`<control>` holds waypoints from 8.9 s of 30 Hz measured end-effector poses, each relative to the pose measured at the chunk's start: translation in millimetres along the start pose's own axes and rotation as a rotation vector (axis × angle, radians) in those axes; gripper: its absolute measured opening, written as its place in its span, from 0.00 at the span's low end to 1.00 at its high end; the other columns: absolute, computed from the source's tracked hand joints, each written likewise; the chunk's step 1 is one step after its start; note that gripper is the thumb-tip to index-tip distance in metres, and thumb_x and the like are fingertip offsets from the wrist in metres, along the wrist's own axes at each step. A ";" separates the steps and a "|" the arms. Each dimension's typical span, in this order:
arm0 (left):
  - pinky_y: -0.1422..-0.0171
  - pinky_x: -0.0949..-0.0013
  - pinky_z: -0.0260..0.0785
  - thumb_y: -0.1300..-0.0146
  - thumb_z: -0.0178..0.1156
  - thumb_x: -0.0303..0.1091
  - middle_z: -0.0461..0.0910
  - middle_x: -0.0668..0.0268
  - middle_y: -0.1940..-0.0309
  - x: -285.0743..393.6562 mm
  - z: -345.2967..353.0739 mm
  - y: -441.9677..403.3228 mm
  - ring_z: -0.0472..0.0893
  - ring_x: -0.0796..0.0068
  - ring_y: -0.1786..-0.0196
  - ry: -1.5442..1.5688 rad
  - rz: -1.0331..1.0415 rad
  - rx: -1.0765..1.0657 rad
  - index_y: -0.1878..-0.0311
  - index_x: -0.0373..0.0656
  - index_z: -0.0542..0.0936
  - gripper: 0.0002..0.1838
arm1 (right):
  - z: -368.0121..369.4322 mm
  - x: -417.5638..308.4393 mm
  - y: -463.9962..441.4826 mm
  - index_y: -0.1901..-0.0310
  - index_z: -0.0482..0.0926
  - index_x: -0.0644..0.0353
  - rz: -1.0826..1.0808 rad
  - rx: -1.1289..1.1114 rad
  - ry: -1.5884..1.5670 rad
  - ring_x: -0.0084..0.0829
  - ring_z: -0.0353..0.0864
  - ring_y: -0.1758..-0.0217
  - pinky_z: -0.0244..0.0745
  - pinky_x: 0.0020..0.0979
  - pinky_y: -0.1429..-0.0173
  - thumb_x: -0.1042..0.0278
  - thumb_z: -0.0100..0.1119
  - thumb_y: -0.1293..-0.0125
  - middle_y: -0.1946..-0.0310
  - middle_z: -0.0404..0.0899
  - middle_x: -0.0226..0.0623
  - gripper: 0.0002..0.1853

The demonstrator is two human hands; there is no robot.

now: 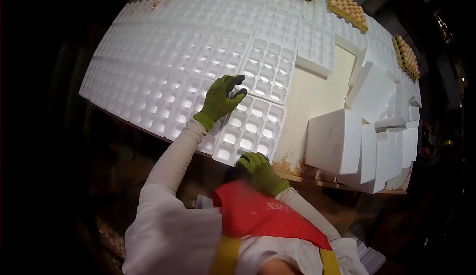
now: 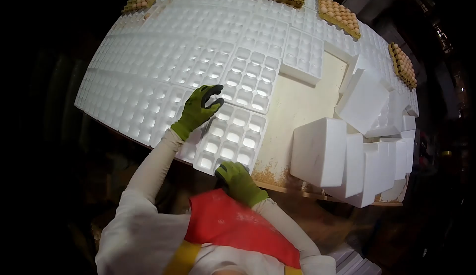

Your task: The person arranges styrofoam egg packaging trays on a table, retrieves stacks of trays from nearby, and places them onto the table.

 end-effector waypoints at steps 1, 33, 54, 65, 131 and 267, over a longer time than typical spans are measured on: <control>0.35 0.57 0.72 0.38 0.69 0.40 0.80 0.62 0.41 22.3 0.0 29.1 0.79 0.60 0.40 -0.195 0.083 -0.027 0.34 0.53 0.79 0.28 | -1.0 -0.9 1.3 0.47 0.76 0.58 0.010 -0.026 -0.049 0.48 0.73 0.37 0.69 0.46 0.34 0.66 0.67 0.46 0.43 0.74 0.46 0.23; 0.23 0.35 0.51 0.36 0.62 0.40 0.80 0.57 0.43 29.8 61.7 110.8 0.64 0.34 0.29 -0.617 0.119 -0.147 0.28 0.49 0.71 0.32 | 13.3 158.3 35.9 0.26 0.61 0.69 0.790 0.576 -0.292 0.56 0.71 0.31 0.67 0.45 0.27 0.62 0.58 0.30 0.34 0.73 0.59 0.35; 0.20 0.47 0.58 0.38 0.60 0.32 0.74 0.61 0.46 310.6 178.3 3.1 0.72 0.61 0.37 -0.364 1.111 -0.334 0.37 0.54 0.78 0.24 | -287.4 139.3 267.0 0.23 0.60 0.64 0.923 0.323 0.711 0.59 0.57 0.21 0.50 0.59 0.21 0.50 0.60 0.32 0.23 0.58 0.57 0.41; 0.26 0.38 0.61 0.42 0.67 0.33 0.75 0.57 0.43 245.5 144.2 -15.1 0.74 0.53 0.36 -0.654 0.564 0.134 0.45 0.44 0.76 0.21 | -318.5 138.1 283.8 0.36 0.73 0.68 0.625 0.418 0.652 0.68 0.53 0.21 0.45 0.67 0.21 0.42 0.65 0.39 0.27 0.60 0.67 0.39; 0.18 0.39 0.47 0.43 0.69 0.45 0.68 0.53 0.28 140.6 206.3 141.2 0.66 0.51 0.24 -0.480 0.191 -0.216 0.32 0.58 0.75 0.33 | -63.9 193.1 186.7 0.21 0.58 0.56 0.575 0.375 -0.193 0.65 0.55 0.21 0.63 0.48 0.22 0.50 0.71 0.38 0.23 0.49 0.68 0.48; 0.41 0.52 0.69 0.43 0.66 0.38 0.77 0.66 0.51 272.9 616.4 -218.0 0.74 0.57 0.44 -0.263 0.509 -0.446 0.59 0.52 0.83 0.09 | -463.6 289.5 476.6 0.21 0.54 0.64 0.832 0.993 1.105 0.57 0.57 0.20 0.59 0.52 0.20 0.59 0.45 0.19 0.21 0.53 0.57 0.32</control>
Point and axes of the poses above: each hand's wrist, its own y-axis away from the middle knuckle, its own z-axis out of the palm, x = y × z, the point moved 9 cm from there along -y, towards the middle knuckle
